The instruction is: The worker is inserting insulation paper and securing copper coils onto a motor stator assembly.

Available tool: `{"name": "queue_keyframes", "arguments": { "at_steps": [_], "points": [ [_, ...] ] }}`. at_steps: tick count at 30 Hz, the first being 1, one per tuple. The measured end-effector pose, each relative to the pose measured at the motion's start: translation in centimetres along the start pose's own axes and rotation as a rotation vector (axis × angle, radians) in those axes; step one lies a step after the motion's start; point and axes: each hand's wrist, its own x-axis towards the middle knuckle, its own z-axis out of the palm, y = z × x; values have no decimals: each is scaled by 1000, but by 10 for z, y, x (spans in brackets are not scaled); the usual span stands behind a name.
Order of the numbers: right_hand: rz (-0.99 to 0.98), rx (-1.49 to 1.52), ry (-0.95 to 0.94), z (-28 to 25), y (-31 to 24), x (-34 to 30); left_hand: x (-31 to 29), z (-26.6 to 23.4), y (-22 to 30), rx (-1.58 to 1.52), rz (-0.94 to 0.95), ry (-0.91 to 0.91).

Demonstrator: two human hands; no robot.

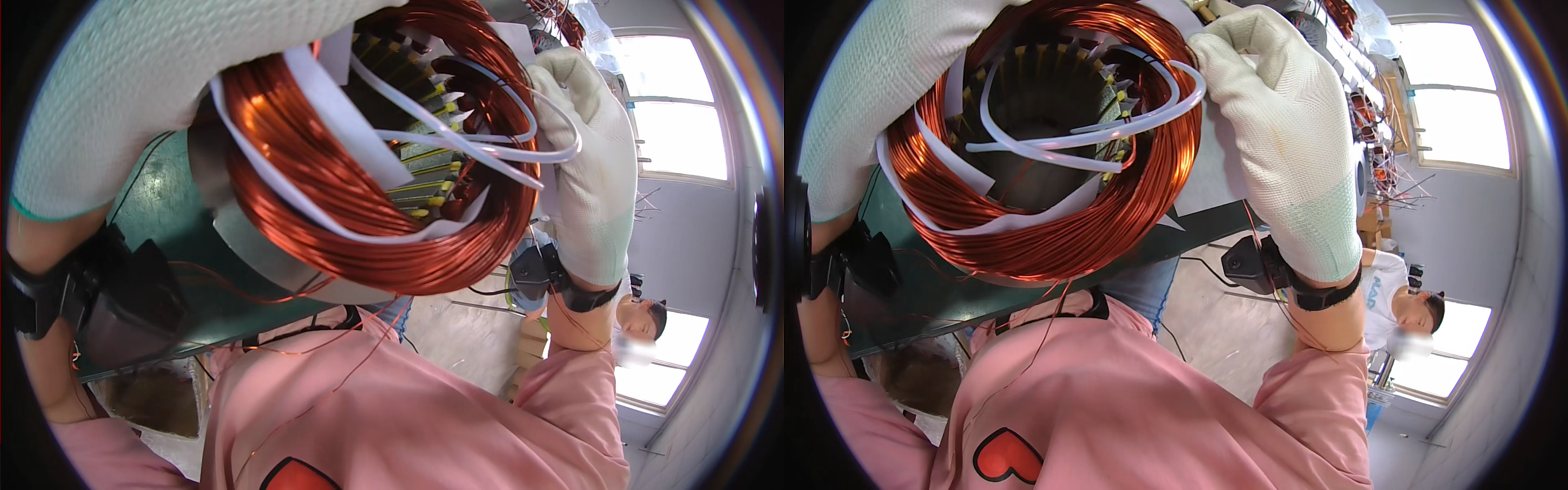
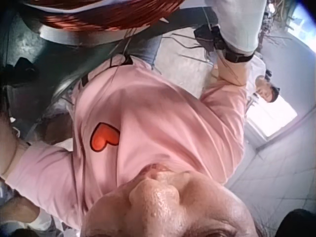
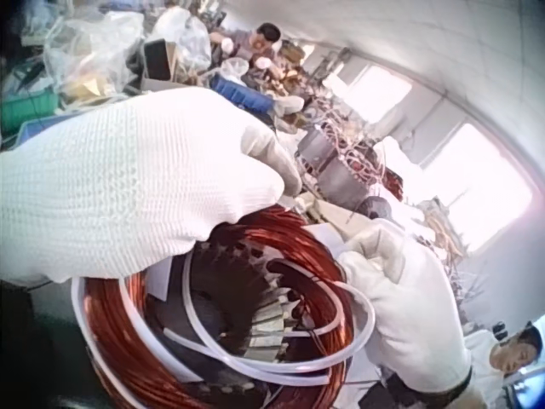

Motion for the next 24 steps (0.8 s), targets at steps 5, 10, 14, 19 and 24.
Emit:
{"name": "queue_keyframes", "arguments": {
  "at_steps": [5,10,14,19,24],
  "points": [
    [-124,-184,51,-9,12,16,7,6,-12,-79,71,11],
    [-229,-181,-57,-1,-9,25,-8,-4,-9,767,466,26],
    [-236,-208,-124,-9,-7,27,-17,-24,39,505,132,-107],
    [-394,-289,-160,-3,-10,44,4,-10,3,265,29,-62],
    [-240,-264,-176,-9,-10,35,-5,1,33,458,127,-72]
  ]
}}
